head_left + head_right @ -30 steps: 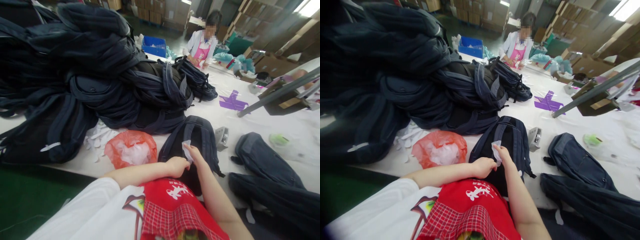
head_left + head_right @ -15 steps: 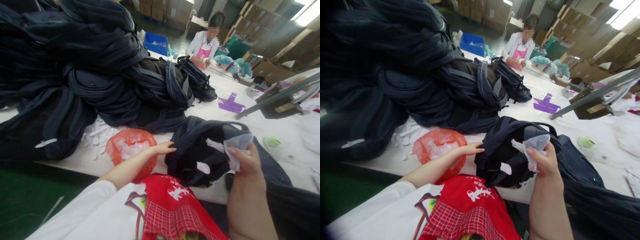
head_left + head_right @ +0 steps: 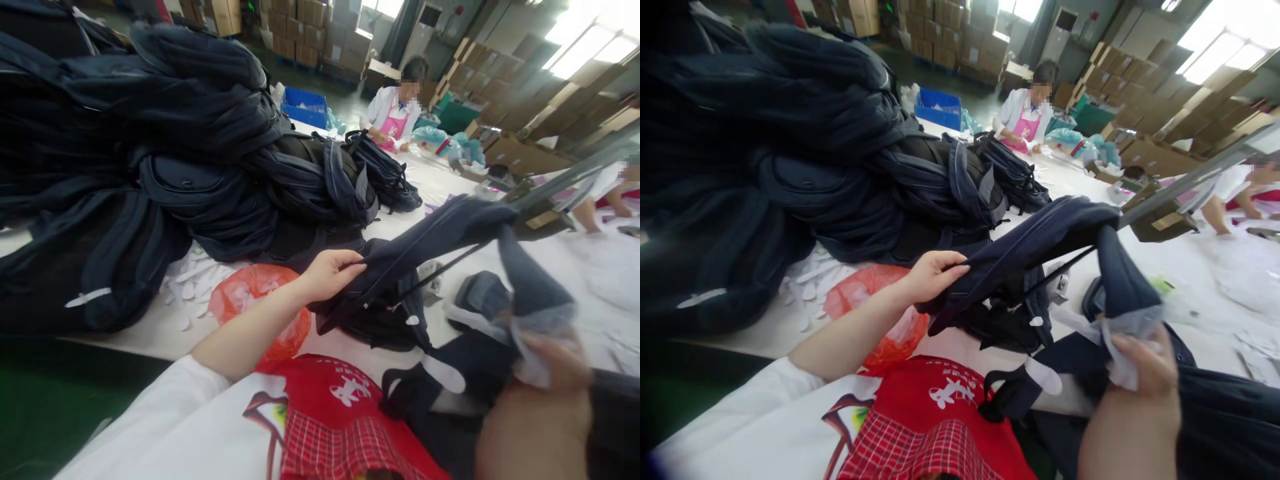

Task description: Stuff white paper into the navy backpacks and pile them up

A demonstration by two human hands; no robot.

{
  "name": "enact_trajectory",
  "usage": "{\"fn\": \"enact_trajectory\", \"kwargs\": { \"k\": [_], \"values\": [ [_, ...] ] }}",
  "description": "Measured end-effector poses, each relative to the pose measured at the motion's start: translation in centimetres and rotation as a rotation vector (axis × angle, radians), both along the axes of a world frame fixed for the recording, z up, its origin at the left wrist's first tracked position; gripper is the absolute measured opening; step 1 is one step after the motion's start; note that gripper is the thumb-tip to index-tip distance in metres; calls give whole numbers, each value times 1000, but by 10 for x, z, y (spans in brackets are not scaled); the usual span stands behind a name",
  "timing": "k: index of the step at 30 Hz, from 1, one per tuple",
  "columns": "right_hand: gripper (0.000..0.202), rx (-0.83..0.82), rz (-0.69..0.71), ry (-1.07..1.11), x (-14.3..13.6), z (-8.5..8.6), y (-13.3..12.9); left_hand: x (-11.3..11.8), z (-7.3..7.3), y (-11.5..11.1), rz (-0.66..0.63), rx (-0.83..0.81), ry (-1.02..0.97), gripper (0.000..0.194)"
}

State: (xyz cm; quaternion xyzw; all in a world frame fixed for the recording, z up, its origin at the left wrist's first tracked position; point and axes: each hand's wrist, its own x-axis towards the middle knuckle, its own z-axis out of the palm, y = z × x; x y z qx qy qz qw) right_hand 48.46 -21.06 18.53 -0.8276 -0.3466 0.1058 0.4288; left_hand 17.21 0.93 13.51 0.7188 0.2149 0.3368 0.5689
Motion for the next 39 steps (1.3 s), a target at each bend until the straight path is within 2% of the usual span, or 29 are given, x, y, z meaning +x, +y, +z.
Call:
{"fn": "enact_trajectory", "kwargs": {
  "k": [2,4,6,7,8,12,13,16,19,22,24,27,28,30,32,33,36,39],
  "values": [
    [57,-88,-29,13,-12,-30,14,13,-21,-3,0,-108,0,26],
    [60,-171,-131,-138,-26,-57,25,26,-44,-5,20,-272,-40,29],
    [62,-215,-257,-357,-40,-73,29,37,-57,-9,40,-375,-81,31],
    [60,-219,-269,-429,-48,-76,31,41,-61,-10,46,-387,-89,31],
    [56,-213,-217,-446,-57,-77,33,45,-62,-12,47,-384,-91,31],
    [53,-155,261,-216,-97,-71,55,55,-57,-23,-16,-375,-89,29],
    [53,-153,311,-188,-105,-70,64,57,-56,-26,-23,-361,-88,28],
    [47,-150,300,-177,-120,-73,85,61,-57,-32,12,-337,-96,28],
    [44,-112,323,-126,-116,-82,91,59,-60,-32,9,-428,-136,32],
    [46,-98,337,-84,-106,-88,85,56,-64,-27,22,-485,-156,37],
    [42,-85,283,-97,-103,-86,76,54,-65,-25,27,-489,-164,38],
    [40,2,112,-282,-112,-72,60,56,-65,-28,0,-477,-169,36],
    [40,20,109,-365,-118,-67,55,58,-65,-30,-4,-461,-161,33],
    [40,-22,243,-521,-130,-58,46,62,-65,-34,14,-411,-129,29],
    [36,-156,421,-653,-140,-53,41,67,-65,-37,29,-367,-86,25],
    [34,-227,459,-718,-143,-53,40,69,-65,-39,31,-356,-70,23],
    [28,-352,434,-861,-145,-58,40,74,-63,-41,11,-347,-53,21],
    [25,-377,417,-916,-143,-62,37,79,-62,-46,6,-317,-26,20]
  ]
}}
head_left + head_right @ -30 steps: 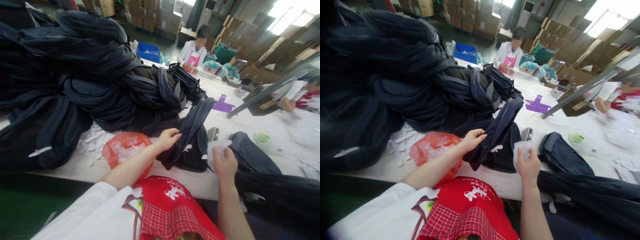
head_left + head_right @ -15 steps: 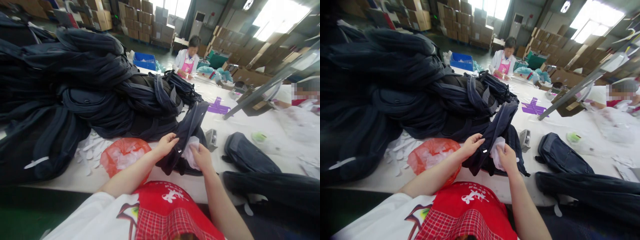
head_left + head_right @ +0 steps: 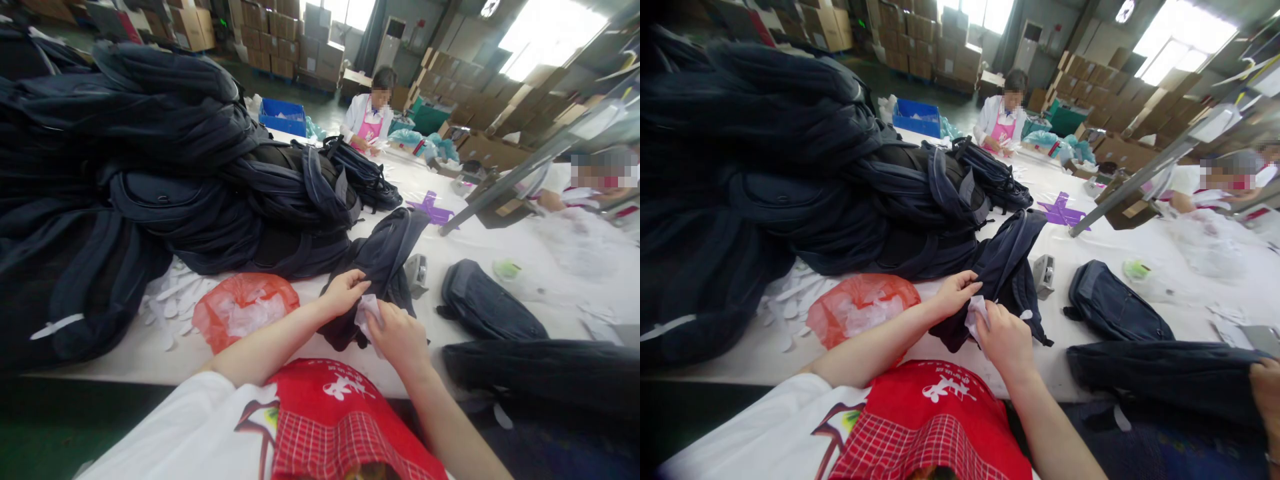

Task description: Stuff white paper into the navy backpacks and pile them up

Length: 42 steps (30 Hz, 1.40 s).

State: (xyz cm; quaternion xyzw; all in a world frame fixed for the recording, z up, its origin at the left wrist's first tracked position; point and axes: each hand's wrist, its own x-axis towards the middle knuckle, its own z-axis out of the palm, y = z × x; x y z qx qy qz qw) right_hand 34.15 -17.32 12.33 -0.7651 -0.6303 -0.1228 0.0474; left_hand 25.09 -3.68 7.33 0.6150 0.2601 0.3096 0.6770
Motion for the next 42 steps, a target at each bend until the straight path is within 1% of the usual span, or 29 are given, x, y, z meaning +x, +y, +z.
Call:
{"fn": "enact_trajectory", "kwargs": {
  "k": [5,12,17,20,22,25,31,35,39,42],
  "values": [
    [22,-25,27,-49,2,-3,-13,6,0,-16,72,133,80,19],
    [23,-48,64,-17,14,-14,-32,5,-1,-36,85,250,112,18],
    [27,-10,95,-165,19,-22,-41,2,1,-50,119,388,154,16],
    [27,14,106,-195,24,-27,-47,0,1,-54,114,461,176,16],
    [29,6,136,-171,27,-28,-49,-1,1,-53,101,452,177,17],
    [32,-24,184,-128,30,-25,-50,-1,1,-50,96,394,161,18],
    [27,-18,230,-65,31,-14,-45,-2,-1,-46,70,338,134,18],
    [35,-47,226,-33,30,-14,-40,-2,-3,-46,75,332,129,19],
    [26,-34,224,-54,30,-15,-38,-4,-4,-46,69,345,139,18],
    [24,-57,219,-24,29,-11,-37,-5,-4,-45,55,355,144,20]
  ]
}}
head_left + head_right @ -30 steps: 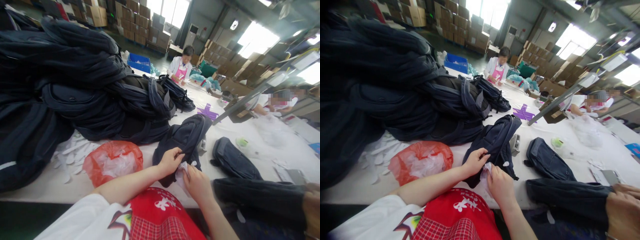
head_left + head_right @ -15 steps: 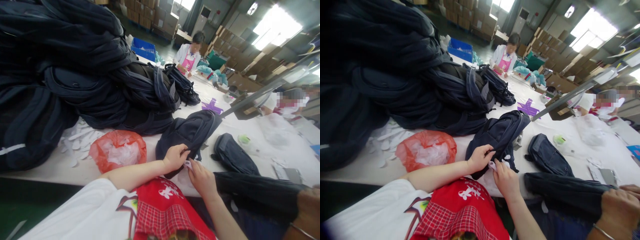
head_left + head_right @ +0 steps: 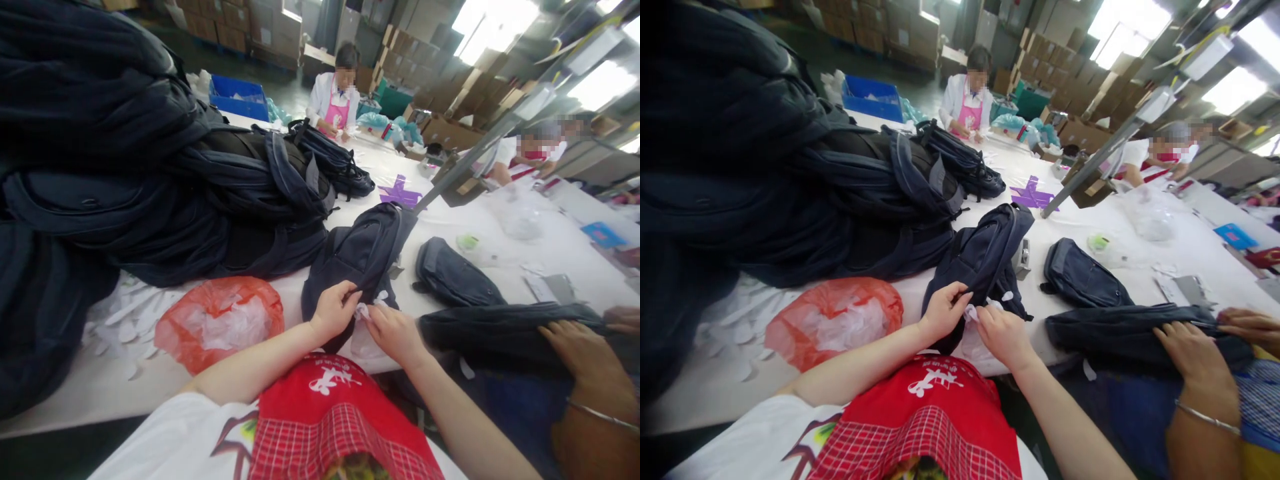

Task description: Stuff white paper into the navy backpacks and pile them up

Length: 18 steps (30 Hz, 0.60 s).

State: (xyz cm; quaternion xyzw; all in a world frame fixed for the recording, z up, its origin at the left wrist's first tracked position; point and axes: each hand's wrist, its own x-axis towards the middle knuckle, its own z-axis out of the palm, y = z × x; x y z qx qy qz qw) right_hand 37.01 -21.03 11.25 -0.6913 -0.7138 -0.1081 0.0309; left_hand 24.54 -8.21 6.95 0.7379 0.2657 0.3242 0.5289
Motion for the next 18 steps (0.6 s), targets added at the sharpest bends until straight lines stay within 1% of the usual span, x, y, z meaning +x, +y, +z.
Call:
{"fn": "enact_trajectory", "kwargs": {
  "k": [4,6,9,15,18],
  "values": [
    [24,-125,-16,0,-3,8,0,2,-2,0,-1,-4,1,19],
    [22,-137,-5,-38,-5,7,-1,4,-3,-1,1,-9,6,18],
    [19,-109,8,-63,-6,2,-4,5,-3,-2,-2,-15,9,18],
    [29,3,22,-69,-8,-9,-15,5,-1,-2,4,1,6,18],
    [28,43,31,-97,-8,-12,-17,4,1,-3,4,7,21,18]
  ]
}}
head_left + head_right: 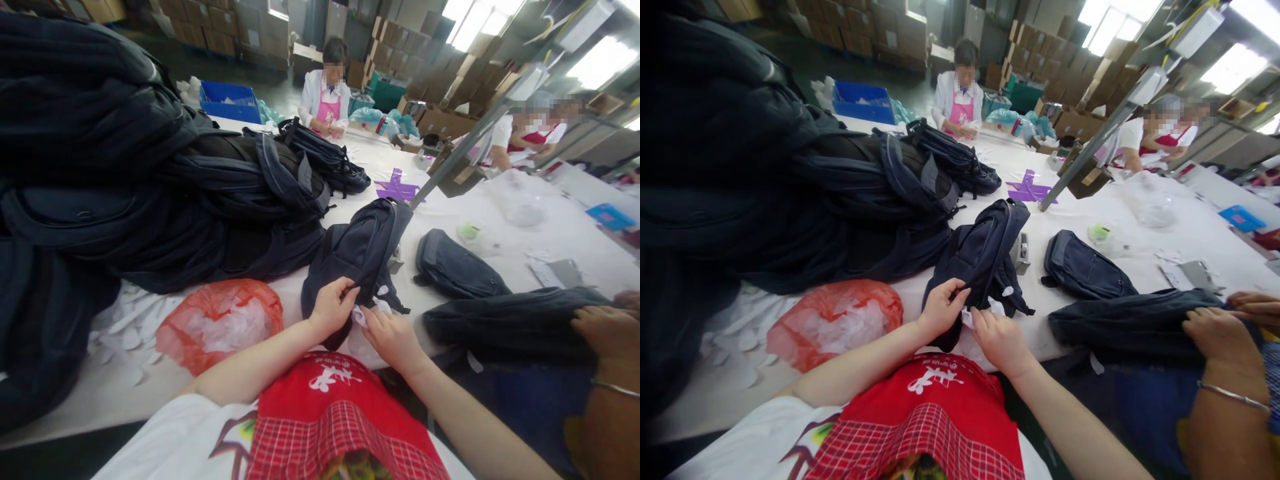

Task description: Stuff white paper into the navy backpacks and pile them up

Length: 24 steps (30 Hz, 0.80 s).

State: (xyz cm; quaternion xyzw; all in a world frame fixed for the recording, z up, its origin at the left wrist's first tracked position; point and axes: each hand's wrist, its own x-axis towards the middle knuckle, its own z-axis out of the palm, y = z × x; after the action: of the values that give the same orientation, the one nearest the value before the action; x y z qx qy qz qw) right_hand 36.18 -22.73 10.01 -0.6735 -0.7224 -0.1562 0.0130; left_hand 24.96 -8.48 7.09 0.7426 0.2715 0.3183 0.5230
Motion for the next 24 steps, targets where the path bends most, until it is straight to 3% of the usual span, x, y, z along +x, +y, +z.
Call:
{"fn": "enact_trajectory", "kwargs": {
  "k": [6,13,16,24],
  "values": [
    [34,6,-61,35,-2,1,4,-2,0,0,-2,31,12,19],
    [24,-316,-62,63,8,22,15,-6,-3,1,-25,28,11,18],
    [21,-370,-25,121,16,25,20,-7,-4,1,-63,21,8,18],
    [22,-179,75,190,24,9,10,-10,1,5,-124,-20,10,18]
  ]
}}
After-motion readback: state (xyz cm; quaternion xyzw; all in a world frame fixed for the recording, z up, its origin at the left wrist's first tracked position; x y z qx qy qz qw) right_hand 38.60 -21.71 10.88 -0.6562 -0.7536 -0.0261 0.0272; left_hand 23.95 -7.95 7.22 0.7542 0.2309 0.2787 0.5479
